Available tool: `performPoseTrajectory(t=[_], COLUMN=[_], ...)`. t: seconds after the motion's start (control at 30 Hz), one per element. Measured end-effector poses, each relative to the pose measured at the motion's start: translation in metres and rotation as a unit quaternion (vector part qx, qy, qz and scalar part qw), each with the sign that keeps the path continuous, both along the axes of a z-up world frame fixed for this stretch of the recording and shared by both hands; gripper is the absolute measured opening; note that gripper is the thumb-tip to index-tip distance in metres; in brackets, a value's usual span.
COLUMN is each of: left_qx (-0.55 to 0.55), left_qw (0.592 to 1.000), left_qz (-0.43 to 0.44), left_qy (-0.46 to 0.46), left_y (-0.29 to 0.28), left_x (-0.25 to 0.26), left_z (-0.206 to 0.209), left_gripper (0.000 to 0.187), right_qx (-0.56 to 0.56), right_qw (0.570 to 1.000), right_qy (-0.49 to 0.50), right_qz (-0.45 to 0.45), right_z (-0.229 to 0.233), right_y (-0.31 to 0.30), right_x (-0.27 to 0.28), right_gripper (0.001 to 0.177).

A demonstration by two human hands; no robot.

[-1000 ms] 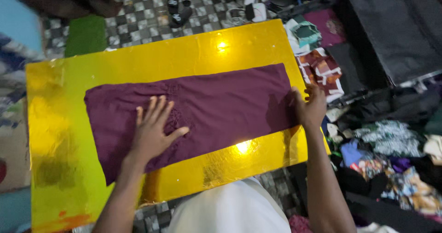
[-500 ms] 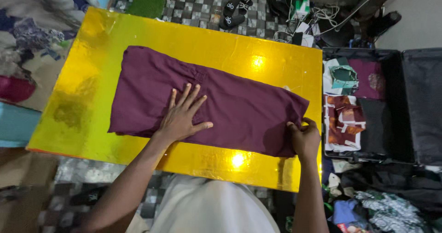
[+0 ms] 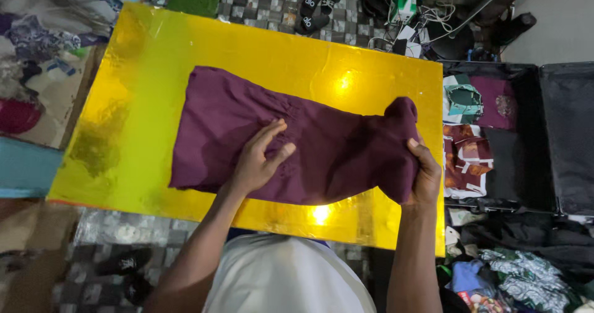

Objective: The person folds a white pair of trousers, a patterned maroon shirt, and a solid maroon garment on a yellow table. Each item is smoothed, folded into a compact rectangle, and placed into a black suitcase.

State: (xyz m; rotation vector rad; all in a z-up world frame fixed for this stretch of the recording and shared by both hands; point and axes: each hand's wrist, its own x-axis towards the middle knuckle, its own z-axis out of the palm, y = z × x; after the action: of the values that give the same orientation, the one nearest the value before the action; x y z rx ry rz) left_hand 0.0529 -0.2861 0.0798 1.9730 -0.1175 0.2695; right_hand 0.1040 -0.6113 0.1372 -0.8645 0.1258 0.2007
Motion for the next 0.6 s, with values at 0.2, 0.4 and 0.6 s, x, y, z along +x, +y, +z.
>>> performPoseTrajectory(t=[0.2, 0.4, 0.6], left_qx=[-0.299, -0.460, -0.659], left_qw=[0.945, 0.859, 0.682], left_qz=[-0.013, -0.069, -0.194], left_qy=[0.134, 0.215, 0.251], left_y=[0.055, 0.130, 0.192], left_x=[0.006, 0.009, 0.016], left_z=[0.004, 0.003, -0.021], left_gripper=[0.056, 0.069, 0.085], right_qx=[0.029, -0.055, -0.247], right_qw=[0.997, 0.997, 0.950], right_qy=[-0.032, 0.022, -0.050], right_qz=[0.068, 0.043, 0.181], right_z=[0.069, 0.093, 0.055], right_y=[0.098, 0.200, 0.305], right_x=[-0.007, -0.016, -0.036], right_gripper=[0.055, 0.059, 0.056])
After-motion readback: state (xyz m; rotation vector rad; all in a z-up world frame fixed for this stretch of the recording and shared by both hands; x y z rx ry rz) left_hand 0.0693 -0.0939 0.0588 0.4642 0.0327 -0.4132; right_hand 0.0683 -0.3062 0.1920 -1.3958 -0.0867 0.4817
